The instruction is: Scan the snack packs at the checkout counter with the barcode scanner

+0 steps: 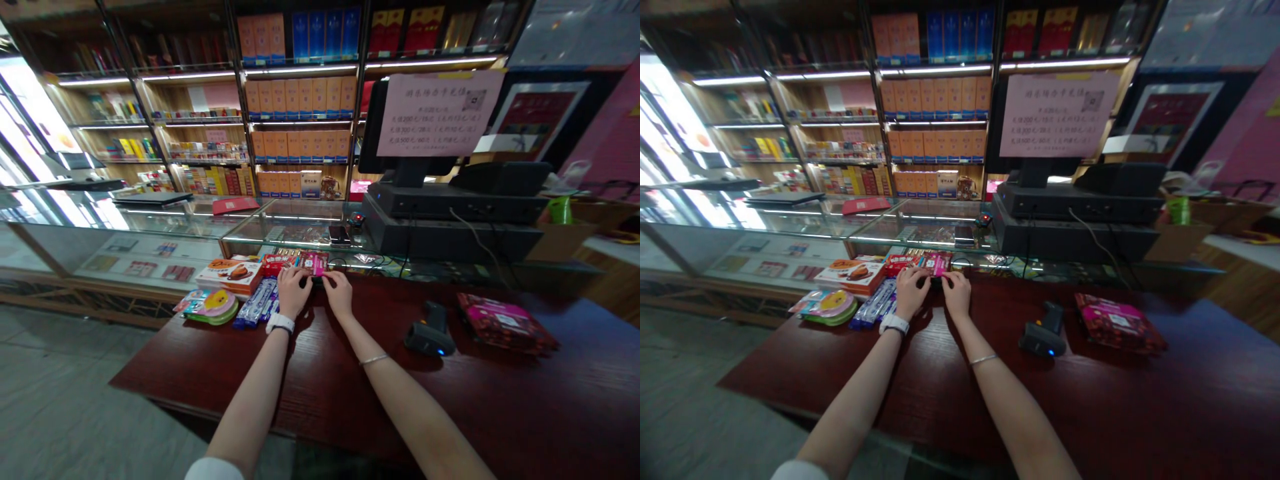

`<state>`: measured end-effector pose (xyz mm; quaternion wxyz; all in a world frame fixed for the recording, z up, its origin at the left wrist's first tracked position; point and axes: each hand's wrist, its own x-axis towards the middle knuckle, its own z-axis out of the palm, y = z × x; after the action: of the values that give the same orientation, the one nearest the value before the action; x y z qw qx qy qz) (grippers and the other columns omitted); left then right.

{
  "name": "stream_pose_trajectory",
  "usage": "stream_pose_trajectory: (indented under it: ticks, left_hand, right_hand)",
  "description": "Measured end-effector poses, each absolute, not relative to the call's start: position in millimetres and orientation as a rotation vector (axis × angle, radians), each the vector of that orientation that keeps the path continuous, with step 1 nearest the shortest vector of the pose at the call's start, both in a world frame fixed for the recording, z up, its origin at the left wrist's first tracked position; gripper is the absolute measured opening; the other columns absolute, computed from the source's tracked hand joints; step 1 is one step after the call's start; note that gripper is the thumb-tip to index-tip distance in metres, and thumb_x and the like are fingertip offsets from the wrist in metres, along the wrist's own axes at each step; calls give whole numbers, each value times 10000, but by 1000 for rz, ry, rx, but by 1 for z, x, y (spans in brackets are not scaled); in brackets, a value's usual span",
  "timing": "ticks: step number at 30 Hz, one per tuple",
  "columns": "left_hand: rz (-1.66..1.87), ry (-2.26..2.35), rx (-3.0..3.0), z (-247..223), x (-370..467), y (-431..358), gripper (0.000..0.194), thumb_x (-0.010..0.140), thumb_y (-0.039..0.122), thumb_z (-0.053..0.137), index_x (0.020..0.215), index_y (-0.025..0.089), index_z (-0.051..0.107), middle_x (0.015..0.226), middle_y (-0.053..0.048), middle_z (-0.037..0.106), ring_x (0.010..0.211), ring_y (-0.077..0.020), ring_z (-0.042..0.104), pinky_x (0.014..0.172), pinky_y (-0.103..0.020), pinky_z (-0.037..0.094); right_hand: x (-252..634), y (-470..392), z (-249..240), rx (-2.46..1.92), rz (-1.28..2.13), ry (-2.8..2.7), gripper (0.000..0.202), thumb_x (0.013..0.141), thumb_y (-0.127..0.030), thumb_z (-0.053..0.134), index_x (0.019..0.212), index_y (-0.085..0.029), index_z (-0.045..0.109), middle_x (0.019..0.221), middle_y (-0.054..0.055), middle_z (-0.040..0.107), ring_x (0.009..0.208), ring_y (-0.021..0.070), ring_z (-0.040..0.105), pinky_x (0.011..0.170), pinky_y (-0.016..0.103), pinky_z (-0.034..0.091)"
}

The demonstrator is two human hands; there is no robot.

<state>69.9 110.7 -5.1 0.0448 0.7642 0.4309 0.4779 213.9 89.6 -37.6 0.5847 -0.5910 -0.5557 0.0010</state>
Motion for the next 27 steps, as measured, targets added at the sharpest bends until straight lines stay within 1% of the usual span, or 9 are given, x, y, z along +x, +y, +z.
stream_pose_trajectory:
  ticks: [5, 10, 13, 16, 22, 25, 27]
  left_hand:
    - [1464, 1359, 2294, -8, 68, 114, 148, 891, 265, 558, 901, 244, 704, 1043, -76, 694, 1041, -259, 583, 1050, -431, 335]
    - [1456, 1343, 2248, -10, 66, 117, 162, 903, 267, 552, 934, 245, 710, 1073, -71, 703, 1066, -255, 592, 1065, -441, 316]
    - [1459, 1339, 2236, -11, 65, 119, 172, 896, 268, 555, 944, 242, 718, 1085, -76, 703, 1069, -257, 593, 1035, -429, 350]
    - [1473, 1324, 2232, -11, 65, 118, 164, 882, 274, 567, 919, 242, 724, 1075, -74, 703, 1062, -253, 593, 1010, -414, 376]
    - [1454, 1339, 2255, -10, 65, 117, 202, 896, 264, 520, 871, 230, 718, 1028, -79, 715, 1005, -251, 601, 975, -418, 394]
    - [1453, 1349, 2235, -8, 64, 116, 201, 890, 263, 520, 852, 229, 714, 1007, -80, 715, 1000, -252, 601, 990, -427, 386]
    - [1453, 1346, 2230, -7, 65, 114, 197, 886, 257, 521, 860, 233, 715, 1018, -82, 713, 1025, -260, 595, 1009, -440, 377]
  right_hand:
    - [215, 92, -39, -1380, 14, -1322, 245, 895, -304, 515, 919, -228, 747, 1051, 65, 744, 1000, 226, 666, 946, 399, 471]
    - [212, 93, -39, -1402, 49, -1358, 260, 887, -260, 499, 970, -234, 745, 1138, 59, 732, 1078, 228, 654, 1026, 447, 420]
    - [210, 92, -40, -1414, 34, -1375, 299, 864, -209, 479, 1002, -234, 743, 1175, 57, 717, 1111, 227, 637, 1055, 463, 395]
    - [209, 92, -40, -1424, 10, -1379, 337, 830, -165, 465, 997, -232, 750, 1160, 59, 721, 1105, 223, 633, 1048, 453, 405]
    - [208, 90, -40, -1420, -23, -1374, 350, 812, -149, 455, 961, -236, 759, 1108, 55, 738, 1067, 222, 638, 1026, 446, 418]
    - [206, 87, -39, -1436, -38, -1366, 339, 818, -148, 452, 942, -226, 757, 1084, 57, 744, 1053, 226, 638, 1040, 464, 400]
    - [205, 85, -37, -1449, -54, -1358, 340, 825, -150, 448, 967, -221, 748, 1082, 60, 743, 1054, 228, 634, 1055, 476, 388]
